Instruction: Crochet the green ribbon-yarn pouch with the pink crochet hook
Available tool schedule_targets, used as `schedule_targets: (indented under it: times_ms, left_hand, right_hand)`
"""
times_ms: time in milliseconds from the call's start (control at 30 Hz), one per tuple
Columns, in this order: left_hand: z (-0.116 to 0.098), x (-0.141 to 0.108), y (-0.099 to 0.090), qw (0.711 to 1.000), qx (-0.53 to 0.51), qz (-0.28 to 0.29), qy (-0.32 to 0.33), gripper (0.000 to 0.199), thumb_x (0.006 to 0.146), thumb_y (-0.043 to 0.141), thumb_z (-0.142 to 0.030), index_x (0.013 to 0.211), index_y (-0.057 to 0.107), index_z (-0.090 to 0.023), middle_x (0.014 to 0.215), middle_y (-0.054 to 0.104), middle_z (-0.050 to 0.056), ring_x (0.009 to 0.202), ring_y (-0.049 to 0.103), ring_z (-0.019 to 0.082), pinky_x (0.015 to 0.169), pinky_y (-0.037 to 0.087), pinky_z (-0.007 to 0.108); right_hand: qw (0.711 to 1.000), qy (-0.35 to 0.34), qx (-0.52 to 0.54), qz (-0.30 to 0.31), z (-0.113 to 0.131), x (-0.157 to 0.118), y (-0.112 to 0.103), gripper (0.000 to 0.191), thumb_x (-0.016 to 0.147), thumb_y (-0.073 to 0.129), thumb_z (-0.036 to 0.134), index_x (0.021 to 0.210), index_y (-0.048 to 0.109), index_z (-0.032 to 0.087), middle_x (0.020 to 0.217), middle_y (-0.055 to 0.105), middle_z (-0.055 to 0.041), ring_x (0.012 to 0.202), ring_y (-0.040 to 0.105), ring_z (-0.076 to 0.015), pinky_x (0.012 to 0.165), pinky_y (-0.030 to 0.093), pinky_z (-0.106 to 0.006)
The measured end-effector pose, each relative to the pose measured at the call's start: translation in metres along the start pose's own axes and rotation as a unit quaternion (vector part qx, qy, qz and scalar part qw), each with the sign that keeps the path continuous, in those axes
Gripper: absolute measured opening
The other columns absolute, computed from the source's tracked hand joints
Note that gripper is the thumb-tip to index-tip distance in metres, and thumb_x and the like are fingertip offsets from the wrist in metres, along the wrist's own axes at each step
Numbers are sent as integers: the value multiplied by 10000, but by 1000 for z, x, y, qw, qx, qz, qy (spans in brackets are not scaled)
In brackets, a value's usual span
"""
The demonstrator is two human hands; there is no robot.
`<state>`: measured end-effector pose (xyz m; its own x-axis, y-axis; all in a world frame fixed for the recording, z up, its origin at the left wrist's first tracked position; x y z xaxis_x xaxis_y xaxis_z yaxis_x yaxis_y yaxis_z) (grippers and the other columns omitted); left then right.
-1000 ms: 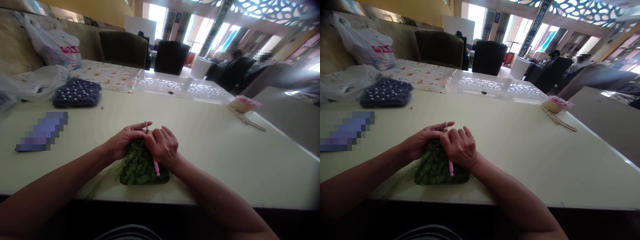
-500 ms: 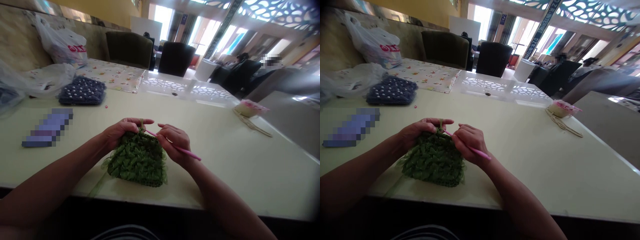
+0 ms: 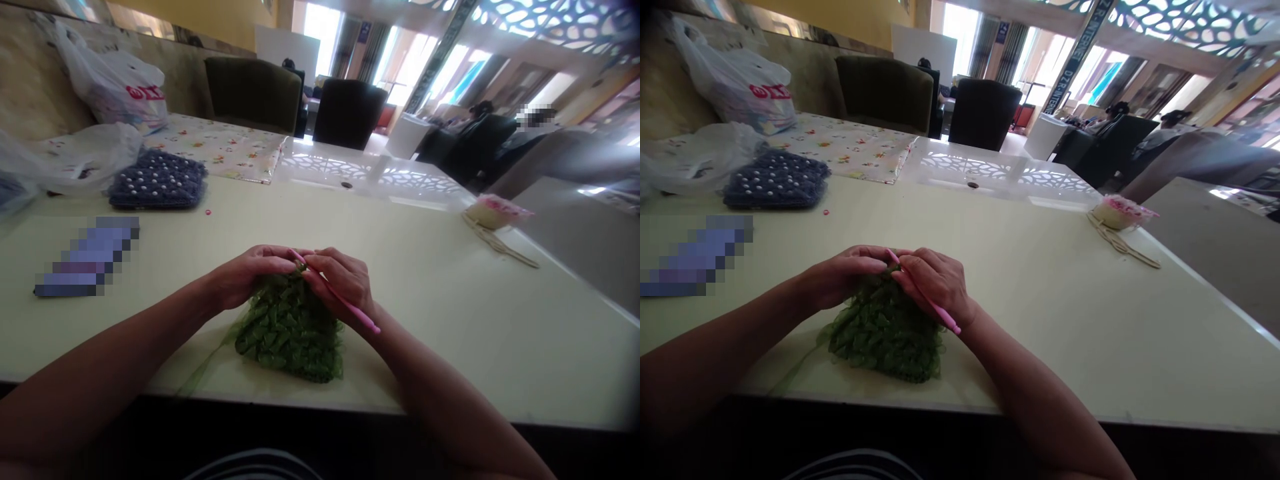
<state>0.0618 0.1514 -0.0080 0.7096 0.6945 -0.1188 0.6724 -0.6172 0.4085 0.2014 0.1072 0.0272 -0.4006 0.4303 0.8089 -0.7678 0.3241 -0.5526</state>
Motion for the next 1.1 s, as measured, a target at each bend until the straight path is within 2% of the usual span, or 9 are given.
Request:
schedule_targets:
  times_ms: [67, 133, 300, 500, 733, 900, 1000, 1067, 1100]
  left_hand:
    - [-5, 1, -4, 999, 33, -3, 19, 156, 741, 735, -182, 893, 764, -166, 1161, 699, 96, 1006, 657, 205, 940, 477, 314]
    - [-8, 1, -9, 997, 65, -22, 26, 201, 714, 758, -164, 914, 770, -175, 1168, 700, 92, 1023, 649, 201, 942, 470, 303]
    - [-15, -2, -14, 998, 38, -43, 7, 463, 689, 742, -131, 1147, 712, -194, 907, 728, 46, 830, 660, 159, 795, 513, 274]
    - [-22, -4, -13, 995, 69, -43, 51, 441, 701, 692, -115, 1136, 716, -176, 796, 660, 15, 732, 613, 128, 709, 496, 238]
    - [-27, -8, -10, 967, 198, -117, 113, 449, 755, 668, -165, 1202, 686, -204, 871, 657, 25, 815, 601, 158, 785, 479, 291]
    - [-34, -14, 2, 881, 396, -180, 186, 455, 791, 598, -128, 1235, 666, -200, 915, 647, 23, 892, 591, 165, 900, 442, 297]
    - [-33, -16, 8, 836, 454, -200, 236, 460, 805, 571, -114, 1248, 655, -206, 913, 617, 23, 875, 584, 154, 889, 445, 280]
    - [-28, -15, 11, 831, 450, -200, 257, 456, 808, 581, -117, 1248, 654, -211, 915, 608, 23, 891, 582, 154, 899, 443, 276]
    - [-24, -14, 11, 844, 428, -202, 254, 455, 807, 597, -125, 1252, 651, -207, 913, 612, 22, 903, 581, 155, 912, 439, 278]
  right_hand:
    - [999, 27, 37, -6, -1, 1, -3, 116, 918, 559, 171, 991, 649, 166, 950, 703, -74, 839, 684, -152, 745, 552, -261]
    - [994, 68, 91, -6, -4, 2, -5, 108, 922, 557, 179, 956, 659, 170, 905, 694, -56, 793, 670, -134, 698, 535, -242]
    - [962, 175, 203, 45, -15, 4, -5, 181, 956, 510, 217, 945, 683, 166, 848, 682, -30, 749, 626, -111, 677, 491, -236]
    - [957, 146, 221, 118, -14, 11, -10, 201, 964, 495, 242, 983, 678, 161, 876, 672, -38, 719, 601, -104, 656, 485, -238]
    - [979, 51, 105, 166, -7, 14, -13, 217, 984, 423, 200, 1059, 622, 159, 966, 672, -75, 823, 636, -135, 730, 505, -259]
    - [980, -1, -54, 189, -2, 11, -4, 207, 986, 413, 203, 941, 611, 159, 855, 656, -58, 738, 594, -140, 659, 451, -257]
    - [972, -38, -160, 170, 2, 7, 6, 238, 989, 410, 195, 825, 580, 164, 752, 614, -39, 668, 532, -141, 628, 396, -270]
    - [964, -53, -221, 139, 4, 4, 14, 257, 979, 415, 170, 758, 545, 174, 702, 571, -27, 626, 478, -139, 616, 358, -280]
    - [961, -55, -243, 120, 5, 2, 18, 258, 971, 418, 158, 740, 532, 179, 688, 552, -22, 610, 453, -140, 611, 342, -285]
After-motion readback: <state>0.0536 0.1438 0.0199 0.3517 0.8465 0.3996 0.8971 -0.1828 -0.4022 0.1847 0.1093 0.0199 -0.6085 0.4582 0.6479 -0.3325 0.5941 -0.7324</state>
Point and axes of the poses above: each hand's wrist, its own x-axis towards the middle knuckle, its own y-axis out of the palm, z = x × y, the point moved 5 cm from there along x, towards the middle knuckle
